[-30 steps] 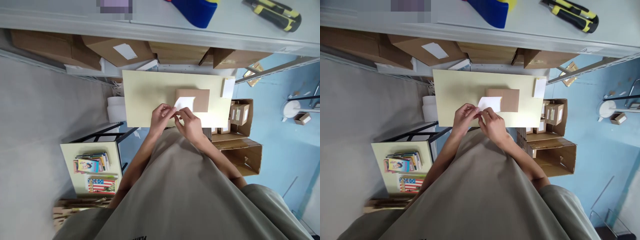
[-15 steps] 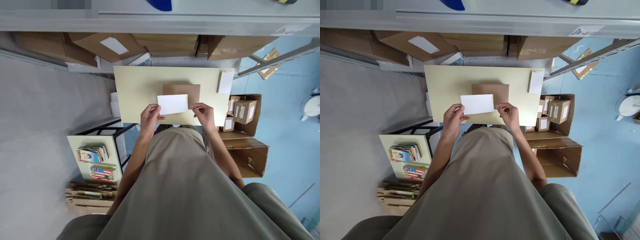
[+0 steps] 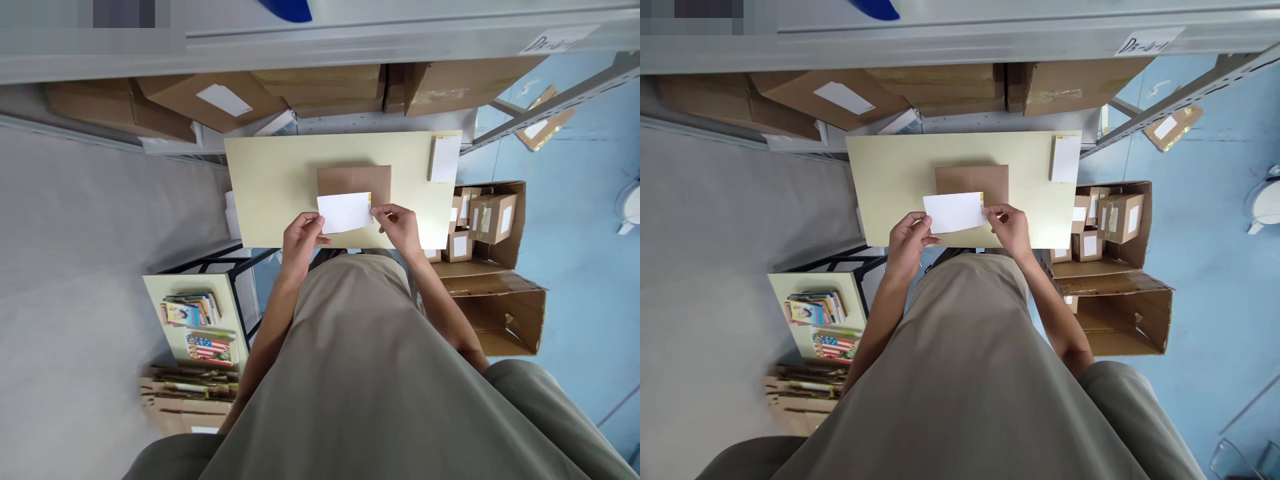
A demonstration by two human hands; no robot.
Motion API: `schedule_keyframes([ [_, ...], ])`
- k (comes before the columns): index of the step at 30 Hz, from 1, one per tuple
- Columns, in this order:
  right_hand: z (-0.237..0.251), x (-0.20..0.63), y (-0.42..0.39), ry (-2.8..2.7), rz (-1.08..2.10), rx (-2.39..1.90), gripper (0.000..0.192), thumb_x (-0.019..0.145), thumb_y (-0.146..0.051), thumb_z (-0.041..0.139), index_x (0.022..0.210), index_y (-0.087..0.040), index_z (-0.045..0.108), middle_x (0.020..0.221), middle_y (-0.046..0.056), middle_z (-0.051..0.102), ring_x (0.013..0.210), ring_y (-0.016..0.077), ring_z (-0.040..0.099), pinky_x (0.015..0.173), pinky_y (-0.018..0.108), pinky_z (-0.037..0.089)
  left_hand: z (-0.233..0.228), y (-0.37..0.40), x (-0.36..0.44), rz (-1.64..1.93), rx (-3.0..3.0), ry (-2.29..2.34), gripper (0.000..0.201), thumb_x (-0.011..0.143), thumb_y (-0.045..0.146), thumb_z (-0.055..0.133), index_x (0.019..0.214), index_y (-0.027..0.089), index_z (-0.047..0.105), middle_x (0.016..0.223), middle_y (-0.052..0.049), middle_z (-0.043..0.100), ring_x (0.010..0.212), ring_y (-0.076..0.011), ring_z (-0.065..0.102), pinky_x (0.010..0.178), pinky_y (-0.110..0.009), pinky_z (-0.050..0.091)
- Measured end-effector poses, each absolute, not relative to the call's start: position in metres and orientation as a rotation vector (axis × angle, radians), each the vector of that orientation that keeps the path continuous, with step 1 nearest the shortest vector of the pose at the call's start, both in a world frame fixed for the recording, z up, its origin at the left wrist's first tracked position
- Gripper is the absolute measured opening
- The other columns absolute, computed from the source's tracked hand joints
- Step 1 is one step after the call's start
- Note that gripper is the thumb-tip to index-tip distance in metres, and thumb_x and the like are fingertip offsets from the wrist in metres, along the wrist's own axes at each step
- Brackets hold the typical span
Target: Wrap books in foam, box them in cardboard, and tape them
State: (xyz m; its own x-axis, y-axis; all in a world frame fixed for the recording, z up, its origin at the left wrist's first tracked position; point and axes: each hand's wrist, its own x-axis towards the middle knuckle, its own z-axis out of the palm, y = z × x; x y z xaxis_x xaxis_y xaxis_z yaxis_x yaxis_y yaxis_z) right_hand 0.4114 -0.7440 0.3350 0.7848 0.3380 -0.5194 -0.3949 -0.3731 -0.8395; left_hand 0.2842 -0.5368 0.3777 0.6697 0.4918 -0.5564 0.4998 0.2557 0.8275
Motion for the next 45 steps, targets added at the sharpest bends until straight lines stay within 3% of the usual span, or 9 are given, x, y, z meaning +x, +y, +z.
schedule_keyframes([
  [6,0.327,0.406,-0.747,0.055,0.786,-1.821,0.035,0.091,-0.056,0.078,0.093,-0.021,0.082,0.097,0.006,0.082,0.062,0.0124,0.062,0.062,0.032,0.055,0.378,-0.539,0.282,-0.008,1.313,0.937,0.052,0.080,0.067,0.091,0.099,0.024,0.068,0.091,-0.001,0.073,0.078,-0.0144,0.071,0.068,-0.028,0.072],
  [12,0.328,0.398,-0.746,0.045,0.801,-1.796,0.036,0.090,-0.057,0.079,0.089,-0.022,0.077,0.092,0.004,0.078,0.064,0.0132,0.062,0.063,0.032,0.053,0.366,-0.531,0.271,-0.019,1.333,0.888,0.050,0.084,0.066,0.090,0.101,0.024,0.071,0.089,-0.001,0.070,0.079,-0.0152,0.071,0.070,-0.030,0.072],
  [18,0.324,0.393,-0.752,-0.051,0.667,-1.957,0.038,0.099,-0.060,0.073,0.097,-0.022,0.077,0.097,0.005,0.079,0.077,0.0177,0.068,0.075,0.034,0.056,0.313,-0.524,0.272,0.019,1.385,0.923,0.045,0.083,0.064,0.091,0.100,0.026,0.074,0.090,-0.002,0.074,0.091,-0.0202,0.075,0.079,-0.033,0.071],
  [24,0.289,0.420,-0.746,-0.097,0.569,-2.092,0.036,0.103,-0.054,0.068,0.097,-0.020,0.076,0.096,0.008,0.081,0.084,0.0211,0.070,0.081,0.035,0.055,0.261,-0.514,0.313,0.045,1.558,0.903,0.023,0.093,0.045,0.083,0.094,0.023,0.077,0.099,-0.007,0.083,0.100,-0.0230,0.078,0.095,-0.035,0.064],
  [29,0.257,0.436,-0.729,-0.074,0.569,-2.219,0.036,0.107,-0.049,0.064,0.103,-0.017,0.079,0.102,0.012,0.084,0.090,0.0246,0.074,0.083,0.036,0.056,0.234,-0.508,0.337,0.056,1.686,0.936,0.015,0.095,0.033,0.079,0.090,0.020,0.079,0.095,-0.008,0.083,0.094,-0.0243,0.077,0.089,-0.035,0.059],
  [34,0.240,0.433,-0.719,-0.036,0.583,-2.349,0.036,0.109,-0.044,0.060,0.112,-0.016,0.081,0.112,0.017,0.086,0.100,0.0299,0.078,0.091,0.040,0.060,0.216,-0.507,0.336,0.071,1.716,0.933,0.015,0.096,0.034,0.078,0.090,0.020,0.079,0.094,-0.007,0.082,0.091,-0.0234,0.076,0.088,-0.034,0.057],
  [45,0.252,0.433,-0.704,0.041,0.644,-2.502,0.026,0.111,-0.030,0.059,0.114,-0.017,0.082,0.119,0.017,0.086,0.109,0.0326,0.080,0.099,0.043,0.062,0.207,-0.507,0.340,0.040,1.742,0.981,0.014,0.095,0.031,0.078,0.087,0.020,0.079,0.087,-0.006,0.079,0.086,-0.0226,0.072,0.085,-0.033,0.054],
])
